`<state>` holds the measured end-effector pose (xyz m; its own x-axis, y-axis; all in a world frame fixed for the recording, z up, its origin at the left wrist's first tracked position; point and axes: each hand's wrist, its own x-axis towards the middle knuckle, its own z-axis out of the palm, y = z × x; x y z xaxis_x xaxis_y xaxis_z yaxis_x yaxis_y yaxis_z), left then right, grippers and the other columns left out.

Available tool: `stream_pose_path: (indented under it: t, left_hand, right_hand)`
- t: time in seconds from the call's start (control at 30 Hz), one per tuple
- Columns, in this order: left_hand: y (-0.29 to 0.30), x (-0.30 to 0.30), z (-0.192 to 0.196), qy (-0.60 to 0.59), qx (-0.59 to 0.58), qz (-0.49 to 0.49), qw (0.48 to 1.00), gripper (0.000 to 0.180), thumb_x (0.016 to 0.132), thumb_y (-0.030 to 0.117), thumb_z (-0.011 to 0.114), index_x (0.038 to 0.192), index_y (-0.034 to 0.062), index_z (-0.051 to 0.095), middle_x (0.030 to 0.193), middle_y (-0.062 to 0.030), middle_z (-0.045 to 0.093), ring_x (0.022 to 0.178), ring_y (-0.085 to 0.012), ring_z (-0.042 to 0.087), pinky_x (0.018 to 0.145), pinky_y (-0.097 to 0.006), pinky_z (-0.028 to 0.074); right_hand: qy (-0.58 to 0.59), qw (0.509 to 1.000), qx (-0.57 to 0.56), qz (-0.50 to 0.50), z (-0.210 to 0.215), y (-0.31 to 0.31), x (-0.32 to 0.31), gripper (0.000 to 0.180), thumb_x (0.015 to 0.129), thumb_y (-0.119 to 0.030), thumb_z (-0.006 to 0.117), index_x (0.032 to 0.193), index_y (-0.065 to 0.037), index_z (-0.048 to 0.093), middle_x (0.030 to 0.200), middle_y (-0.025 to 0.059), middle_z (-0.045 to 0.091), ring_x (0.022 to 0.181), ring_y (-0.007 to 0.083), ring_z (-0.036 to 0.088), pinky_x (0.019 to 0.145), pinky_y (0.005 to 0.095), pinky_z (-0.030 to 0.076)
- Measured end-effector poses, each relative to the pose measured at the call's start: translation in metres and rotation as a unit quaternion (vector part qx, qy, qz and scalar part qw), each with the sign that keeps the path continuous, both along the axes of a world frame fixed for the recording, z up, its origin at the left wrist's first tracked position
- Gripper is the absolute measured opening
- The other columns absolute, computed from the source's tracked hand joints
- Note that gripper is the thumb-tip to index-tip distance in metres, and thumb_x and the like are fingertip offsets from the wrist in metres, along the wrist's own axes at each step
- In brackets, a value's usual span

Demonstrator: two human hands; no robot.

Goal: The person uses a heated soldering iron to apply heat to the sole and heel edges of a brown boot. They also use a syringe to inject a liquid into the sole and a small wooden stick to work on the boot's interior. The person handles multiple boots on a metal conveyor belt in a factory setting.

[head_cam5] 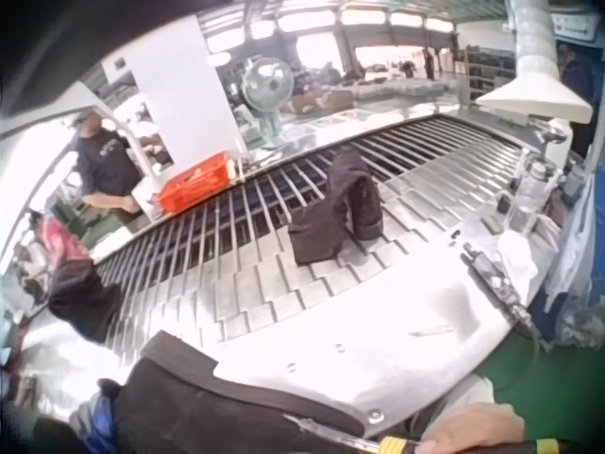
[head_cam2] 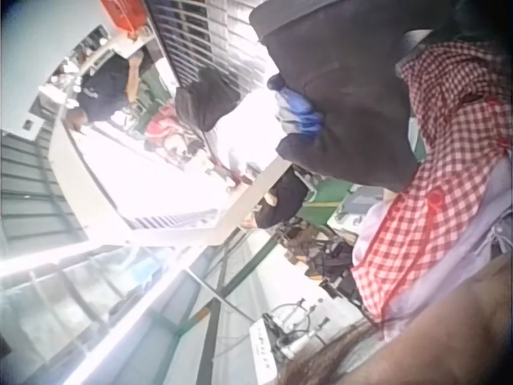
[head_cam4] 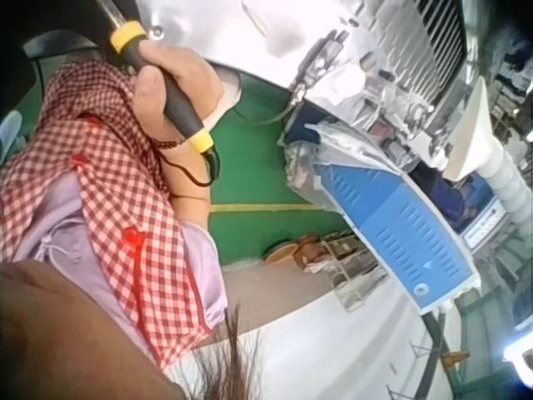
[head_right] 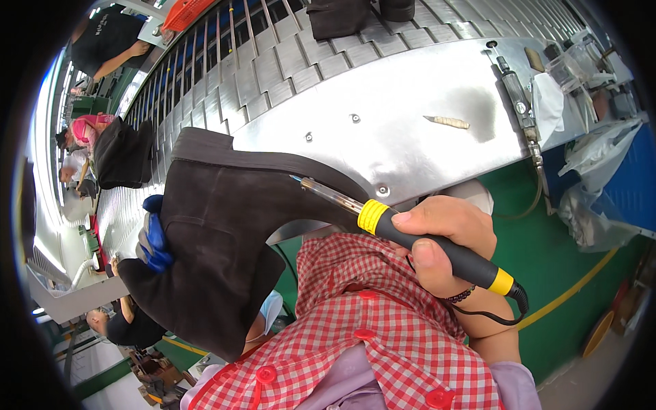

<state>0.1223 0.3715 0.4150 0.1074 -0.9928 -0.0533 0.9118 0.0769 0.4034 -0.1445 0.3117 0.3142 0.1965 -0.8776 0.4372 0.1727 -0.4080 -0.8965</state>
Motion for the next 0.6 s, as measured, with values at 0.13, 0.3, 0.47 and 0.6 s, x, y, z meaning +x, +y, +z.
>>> stream_pose_path:
  t: [0.13,0.3,0.47,0.6]
  left_hand:
    - [-0.005,-0.007,0.0,0.014,0.0,0.057,0.998,0.055,0.086,0.034,0.068,0.135,0.0094,0.057,0.139,-0.0116,0.054,0.13,-0.028,0.049,0.108,-0.044,0.043]
    - [-0.002,0.004,-0.003,0.008,0.011,0.063,0.998,0.055,0.087,0.036,0.066,0.134,0.0091,0.058,0.137,-0.0117,0.055,0.129,-0.0276,0.05,0.107,-0.044,0.043]
    - [0.005,0.012,-0.008,0.007,0.024,0.058,0.998,0.055,0.088,0.038,0.064,0.134,0.0089,0.058,0.136,-0.0118,0.056,0.128,-0.0272,0.05,0.107,-0.043,0.043]
    - [0.007,0.017,-0.01,0.009,0.032,0.055,0.998,0.055,0.088,0.04,0.062,0.133,0.0087,0.058,0.134,-0.0119,0.057,0.128,-0.0269,0.05,0.106,-0.043,0.043]
  right_hand:
    - [0.019,1.0,-0.016,0.007,-0.001,-0.005,0.005,0.021,0.095,-0.02,0.061,0.102,-0.001,0.066,0.07,0.0088,0.066,0.059,0.0171,0.067,0.057,0.0278,0.053]
    - [0.026,1.0,0.002,0.006,0.0,-0.005,0.008,0.019,0.093,-0.018,0.061,0.102,-0.002,0.066,0.072,0.0094,0.068,0.06,0.0182,0.067,0.059,0.0288,0.054]
    - [0.052,0.999,-0.009,-0.008,-0.001,-0.006,0.005,0.015,0.089,-0.013,0.062,0.099,-0.003,0.068,0.069,0.0076,0.067,0.058,0.0194,0.067,0.059,0.0304,0.054]
    - [0.089,0.996,-0.011,-0.024,-0.008,-0.004,-0.004,0.014,0.086,-0.009,0.062,0.097,-0.003,0.068,0.065,0.0065,0.066,0.057,0.0201,0.066,0.058,0.0312,0.053]
